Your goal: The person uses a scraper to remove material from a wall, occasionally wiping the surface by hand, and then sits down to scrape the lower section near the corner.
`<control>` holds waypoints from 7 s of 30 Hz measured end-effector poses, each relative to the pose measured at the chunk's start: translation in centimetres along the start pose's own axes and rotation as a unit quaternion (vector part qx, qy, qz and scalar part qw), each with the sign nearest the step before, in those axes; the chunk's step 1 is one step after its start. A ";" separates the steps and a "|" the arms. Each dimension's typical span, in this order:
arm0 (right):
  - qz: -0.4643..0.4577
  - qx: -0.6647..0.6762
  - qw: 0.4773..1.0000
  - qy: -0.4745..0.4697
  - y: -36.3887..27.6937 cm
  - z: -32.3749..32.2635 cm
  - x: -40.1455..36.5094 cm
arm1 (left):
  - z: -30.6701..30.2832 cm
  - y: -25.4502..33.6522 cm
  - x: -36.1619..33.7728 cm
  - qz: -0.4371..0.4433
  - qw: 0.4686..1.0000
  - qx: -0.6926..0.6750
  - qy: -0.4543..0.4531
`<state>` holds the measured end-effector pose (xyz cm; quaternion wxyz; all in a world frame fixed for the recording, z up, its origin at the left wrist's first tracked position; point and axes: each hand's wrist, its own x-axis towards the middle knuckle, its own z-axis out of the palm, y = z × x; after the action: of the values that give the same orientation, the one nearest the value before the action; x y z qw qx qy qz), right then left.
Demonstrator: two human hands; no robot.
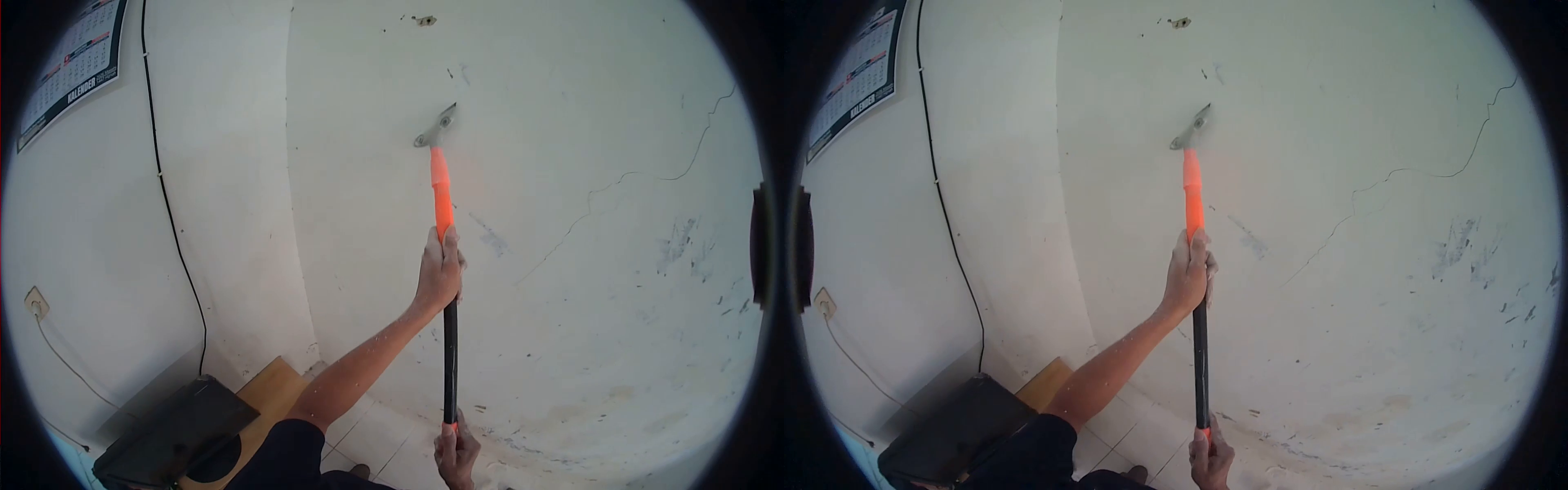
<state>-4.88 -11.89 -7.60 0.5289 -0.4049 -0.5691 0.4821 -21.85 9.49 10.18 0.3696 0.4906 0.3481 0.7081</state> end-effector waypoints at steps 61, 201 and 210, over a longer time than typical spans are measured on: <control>0.043 0.010 0.999 -0.022 -1.4 2.8 3.8 | -2.0 1.8 3.3 0.006 0.996 0.074 0.052; 0.120 -0.378 0.909 0.125 5.8 -16.6 -6.5 | 7.3 -10.3 -14.7 -0.153 0.956 0.082 -0.236; 0.239 -0.396 0.847 0.261 7.5 -11.1 -9.5 | -2.0 -5.1 5.4 0.407 0.810 0.412 0.090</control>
<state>6.88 -18.18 -17.17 0.3210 -0.8147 -0.4379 0.2038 -24.18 16.37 7.61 -0.2219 0.6275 0.4078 0.6251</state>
